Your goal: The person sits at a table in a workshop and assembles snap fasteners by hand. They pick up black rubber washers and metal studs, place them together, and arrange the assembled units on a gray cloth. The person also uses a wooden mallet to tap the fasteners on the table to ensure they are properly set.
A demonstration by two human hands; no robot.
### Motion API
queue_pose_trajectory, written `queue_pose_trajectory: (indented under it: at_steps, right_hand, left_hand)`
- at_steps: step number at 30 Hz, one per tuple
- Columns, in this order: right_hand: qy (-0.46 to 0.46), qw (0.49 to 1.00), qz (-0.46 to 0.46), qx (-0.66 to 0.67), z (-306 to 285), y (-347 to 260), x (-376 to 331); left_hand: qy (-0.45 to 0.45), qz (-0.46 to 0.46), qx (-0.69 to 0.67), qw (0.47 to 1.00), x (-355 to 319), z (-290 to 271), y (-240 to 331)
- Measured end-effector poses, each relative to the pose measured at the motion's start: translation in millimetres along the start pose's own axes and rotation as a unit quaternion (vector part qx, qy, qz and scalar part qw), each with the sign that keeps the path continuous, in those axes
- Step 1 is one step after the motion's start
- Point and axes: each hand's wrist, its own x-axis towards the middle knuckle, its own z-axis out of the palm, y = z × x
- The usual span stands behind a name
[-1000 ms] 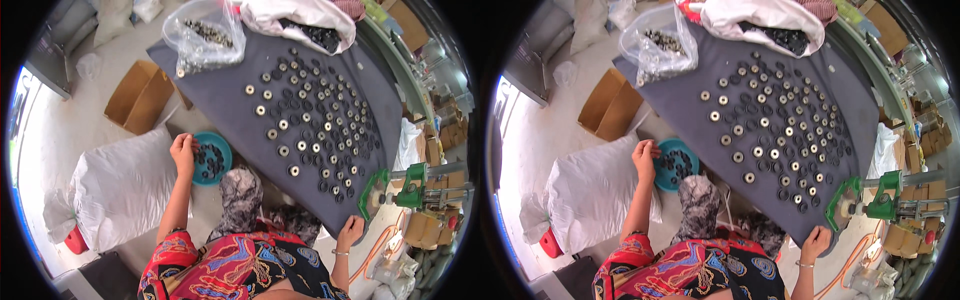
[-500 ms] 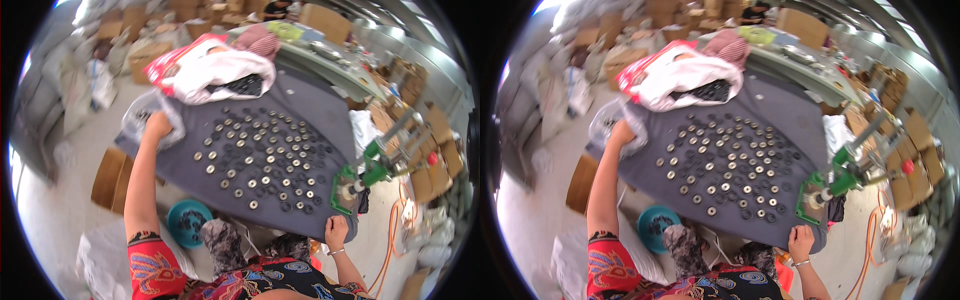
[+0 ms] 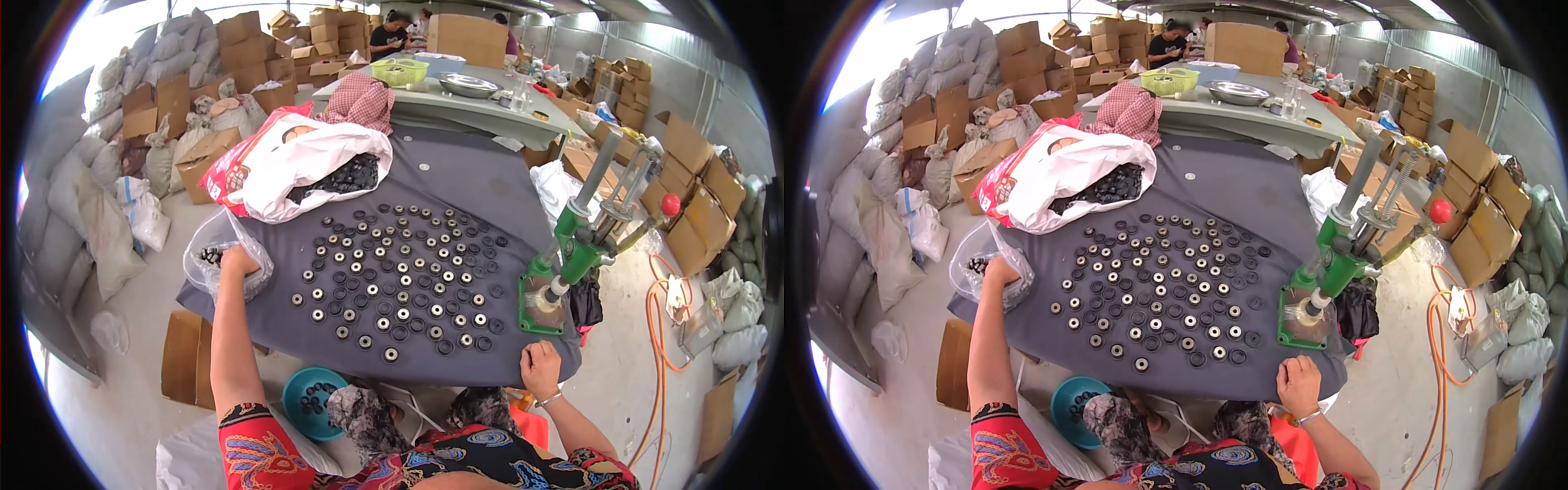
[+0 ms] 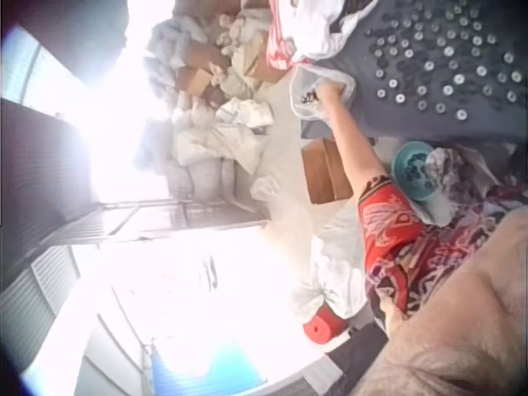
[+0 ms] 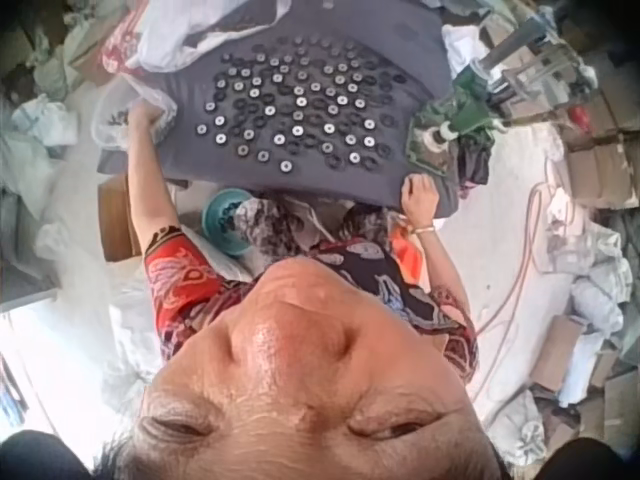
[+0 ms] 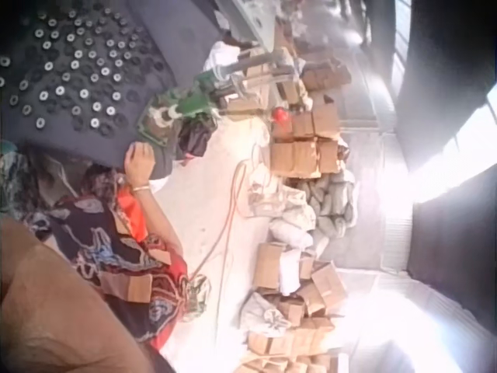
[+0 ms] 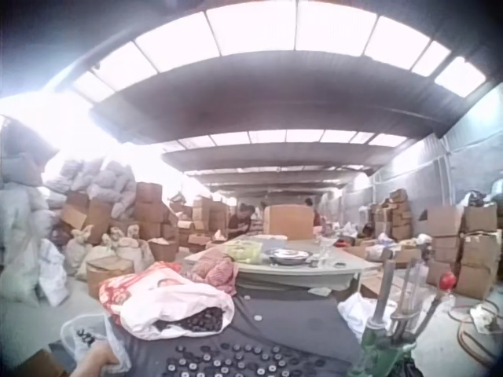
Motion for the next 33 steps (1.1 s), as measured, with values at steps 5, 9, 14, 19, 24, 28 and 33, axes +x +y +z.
queue_pose_trajectory:
  at_steps: [5, 9, 14, 19, 24, 28, 33]
  right_hand:
    - [0.005, 1.000, -0.007, 0.019, 5, -1, 0]
    - [0.007, 1.000, -0.006, 0.012, 3, 0, 1]
    - [0.011, 1.000, -0.010, 0.016, 4, 1, 0]
    - [0.008, 1.000, -0.009, 0.016, 6, 2, -1]
    - [0.013, 1.000, -0.010, 0.001, 6, 3, -2]
    - [0.008, 1.000, -0.017, 0.013, 8, -1, 0]
    - [0.008, 1.000, -0.011, 0.003, 6, 0, 0]
  left_hand:
    - [-0.017, 0.097, -0.008, 0.995, 19, 41, -40]
    - [-0.020, 0.081, 0.003, 0.997, 10, 22, -19]
    - [-0.028, 0.044, 0.006, 0.999, 4, 12, -18]
    - [0.070, -0.025, -0.097, 0.993, 1, 21, -21]
    - [0.100, -0.057, -0.138, 0.984, -9, 5, -4]
    - [0.110, -0.152, -0.372, 0.909, -5, 18, -37]
    - [0.110, -0.246, -0.726, 0.632, -4, -2, -32]
